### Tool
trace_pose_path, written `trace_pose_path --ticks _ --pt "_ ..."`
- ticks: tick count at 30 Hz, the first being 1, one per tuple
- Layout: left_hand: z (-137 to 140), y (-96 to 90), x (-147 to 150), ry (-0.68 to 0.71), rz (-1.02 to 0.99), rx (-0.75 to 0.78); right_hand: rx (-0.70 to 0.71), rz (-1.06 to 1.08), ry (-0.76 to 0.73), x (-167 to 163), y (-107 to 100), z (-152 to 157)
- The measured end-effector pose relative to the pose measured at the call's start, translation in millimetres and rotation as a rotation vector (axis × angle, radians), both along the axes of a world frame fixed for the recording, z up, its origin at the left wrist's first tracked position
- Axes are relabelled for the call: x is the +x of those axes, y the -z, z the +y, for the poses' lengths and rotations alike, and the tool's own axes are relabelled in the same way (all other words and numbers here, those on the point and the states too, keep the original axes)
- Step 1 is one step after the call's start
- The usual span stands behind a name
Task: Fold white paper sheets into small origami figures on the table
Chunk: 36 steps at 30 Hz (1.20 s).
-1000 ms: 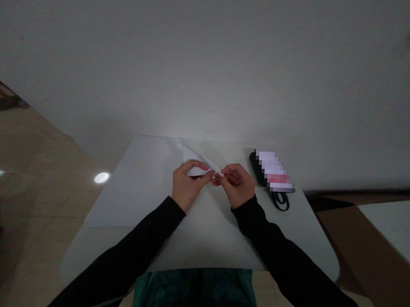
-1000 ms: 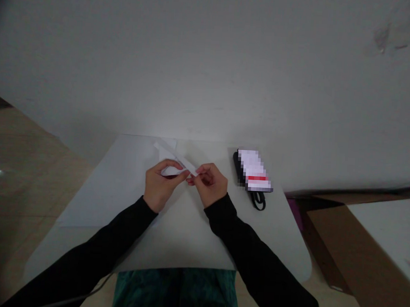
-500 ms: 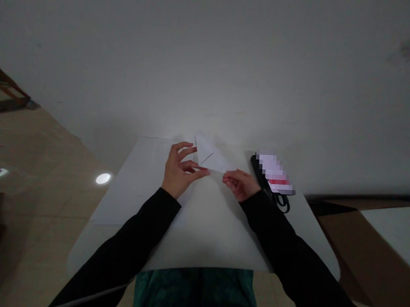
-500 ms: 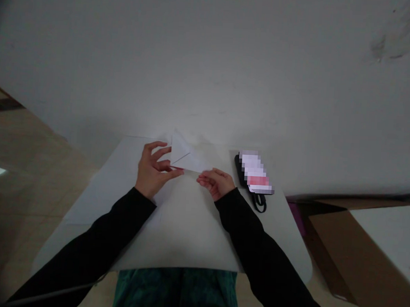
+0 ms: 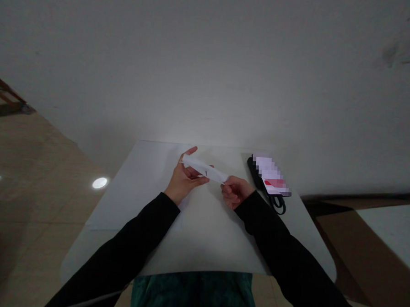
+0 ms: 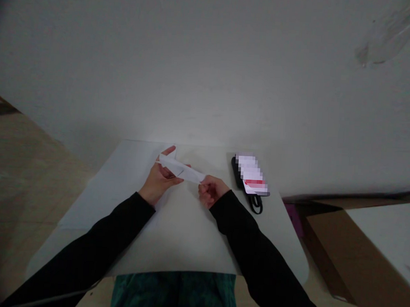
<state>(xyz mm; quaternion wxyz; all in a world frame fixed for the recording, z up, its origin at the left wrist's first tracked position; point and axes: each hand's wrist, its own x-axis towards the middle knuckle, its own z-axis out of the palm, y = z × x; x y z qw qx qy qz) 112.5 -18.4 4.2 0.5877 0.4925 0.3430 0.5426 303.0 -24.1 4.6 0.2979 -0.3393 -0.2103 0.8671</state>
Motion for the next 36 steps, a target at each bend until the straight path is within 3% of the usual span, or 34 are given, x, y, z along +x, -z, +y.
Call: trace_pose_path --ticks 4,8,10,12,14,16,19,26,30,36 --pt "-5.0 7.1 9.0 -0.051 -0.055 -0.059 0.084 0.028 -0.004 -1.1 9.2 1.8" --pt "-8.7 8.4 17.6 0.017 -0.005 -0.115 0.073 0.019 -0.036 -5.3 11.9 1.9" --pt "-9.8 8.2 21.6 -0.012 0.018 -0.115 0.106 -0.009 0.054 -10.6 8.3 -2.0" --pt "-10.6 7.3 25.1 -0.092 -0.003 -0.126 0.256 -0.07 0.275 -18.2 1.9 -9.0" --pt "-11.3 5.4 27.5 -0.184 -0.091 -0.156 0.503 -0.131 0.437 -26.6 -4.8 -17.6" --pt "-12.0 3.0 29.1 -0.247 -0.192 -0.19 0.674 -0.197 0.526 -33.7 -9.1 -25.3" --pt "-14.0 -0.3 30.4 -0.281 -0.223 -0.208 0.786 -0.302 0.612 -39.1 -9.2 -30.9" --pt "-20.6 1.7 32.6 -0.27 0.029 -0.15 0.781 -0.344 0.596 -36.0 -7.4 -30.4" --pt "-22.2 0.7 33.8 -0.185 -0.138 -0.181 0.756 -0.26 0.497 -36.4 -8.3 -31.6" --pt "-26.7 -6.2 33.4 0.039 -0.278 -0.303 0.703 -0.176 0.535 -34.8 -3.0 -28.2"
